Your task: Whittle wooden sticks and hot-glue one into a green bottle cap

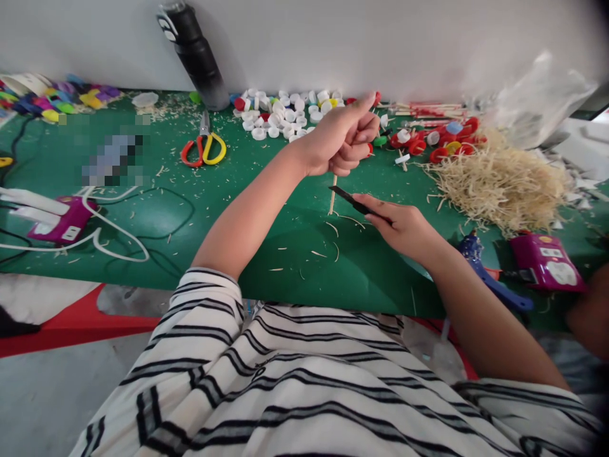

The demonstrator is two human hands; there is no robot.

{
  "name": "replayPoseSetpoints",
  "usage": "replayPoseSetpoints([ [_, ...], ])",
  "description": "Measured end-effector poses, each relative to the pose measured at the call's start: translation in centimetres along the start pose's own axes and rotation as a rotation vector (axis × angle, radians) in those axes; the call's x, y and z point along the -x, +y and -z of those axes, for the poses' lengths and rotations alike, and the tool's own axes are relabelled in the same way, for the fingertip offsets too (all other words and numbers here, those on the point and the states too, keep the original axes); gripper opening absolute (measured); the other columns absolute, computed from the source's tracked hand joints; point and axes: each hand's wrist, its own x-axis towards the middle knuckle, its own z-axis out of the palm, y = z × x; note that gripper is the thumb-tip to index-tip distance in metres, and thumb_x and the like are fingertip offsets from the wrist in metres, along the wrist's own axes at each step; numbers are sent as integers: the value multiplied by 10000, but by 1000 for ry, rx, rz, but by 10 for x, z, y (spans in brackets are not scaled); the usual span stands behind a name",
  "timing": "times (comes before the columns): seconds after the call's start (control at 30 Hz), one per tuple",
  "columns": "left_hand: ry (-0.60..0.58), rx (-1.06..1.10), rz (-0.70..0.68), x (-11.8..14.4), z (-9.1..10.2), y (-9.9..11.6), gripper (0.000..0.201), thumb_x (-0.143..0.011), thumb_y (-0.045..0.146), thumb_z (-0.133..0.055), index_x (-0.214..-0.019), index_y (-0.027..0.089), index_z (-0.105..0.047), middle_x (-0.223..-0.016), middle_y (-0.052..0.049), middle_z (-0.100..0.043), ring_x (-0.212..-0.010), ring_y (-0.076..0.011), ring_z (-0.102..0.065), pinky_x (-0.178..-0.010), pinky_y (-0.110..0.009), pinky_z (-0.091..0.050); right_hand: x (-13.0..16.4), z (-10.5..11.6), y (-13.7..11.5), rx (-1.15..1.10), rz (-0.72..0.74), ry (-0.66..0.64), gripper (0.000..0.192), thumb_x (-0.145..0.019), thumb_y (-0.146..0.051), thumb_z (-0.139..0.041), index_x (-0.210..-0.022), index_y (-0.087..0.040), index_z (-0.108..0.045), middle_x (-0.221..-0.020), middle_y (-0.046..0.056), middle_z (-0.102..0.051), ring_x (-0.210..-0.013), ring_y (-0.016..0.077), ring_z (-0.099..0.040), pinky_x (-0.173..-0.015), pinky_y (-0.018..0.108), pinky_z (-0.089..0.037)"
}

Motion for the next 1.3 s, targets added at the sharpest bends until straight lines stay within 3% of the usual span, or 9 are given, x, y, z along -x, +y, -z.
replayPoseSetpoints([
  [0.2, 8, -30, -30, -2, 2, 0, 564, -1105, 596, -442, -697, 208, -425, -485, 116, -204, -315, -10, -156, -406, -130, -28, -2, 2, -4, -7, -15, -21, 519, -1092, -315, -509, -1604, -326, -593, -1551, 13, -672, -1407, 274, -669, -1207, 503, -546],
  [0.5, -127, -299, -155, 0, -4, -5, 629, -1103, 656, -375, -676, 198, -432, -492, 101, -193, -352, -9, -109, -390, -134, -70, -10, 1, -13, 89, 11, -78, 541, -1094, -314, -469, -1626, -322, -569, -1409, 43, -771, -1206, 267, -766, -1041, 437, -614],
  [0.63, -78, -240, -125, 2, 3, -1, 641, -1125, 621, -333, -657, 194, -434, -493, 94, -171, -349, -17, -107, -401, -140, -74, -3, 0, -8, 203, -22, -179, 534, -1112, -353, -432, -1632, -372, -553, -1289, 59, -805, -1068, 282, -789, -955, 475, -626],
  [0.77, 22, -66, -42, 6, 5, 3, 625, -1109, 614, -415, -655, 186, -446, -517, 100, -168, -351, -10, -127, -411, -141, -50, -1, 1, -5, 184, -1, -195, 536, -1127, -371, -407, -1650, -385, -524, -1372, 59, -772, -1136, 278, -770, -1004, 481, -607],
  [0.93, 7, -58, -34, 2, 4, 1, 594, -1098, 591, -472, -662, 188, -449, -507, 100, -187, -346, -12, -145, -413, -136, -44, -5, 6, -7, 130, 38, -98, 525, -1132, -412, -418, -1640, -372, -545, -1338, 63, -776, -1128, 269, -756, -1015, 466, -602],
  [1.13, -67, -181, -104, -4, 4, -3, 600, -1089, 614, -477, -667, 189, -451, -498, 103, -191, -343, -9, -113, -410, -137, -49, -14, 3, -17, 263, 5, -17, 509, -1132, -409, -417, -1598, -341, -610, -1080, 91, -782, -976, 271, -757, -903, 449, -616],
  [1.3, -22, -214, -111, -3, 3, -4, 646, -1090, 684, -393, -671, 193, -416, -521, 103, -147, -355, -3, -96, -438, -130, -54, -14, -1, -13, 177, 32, -28, 525, -1132, -379, -422, -1633, -317, -567, -1213, 81, -810, -1097, 276, -772, -1011, 460, -607],
])
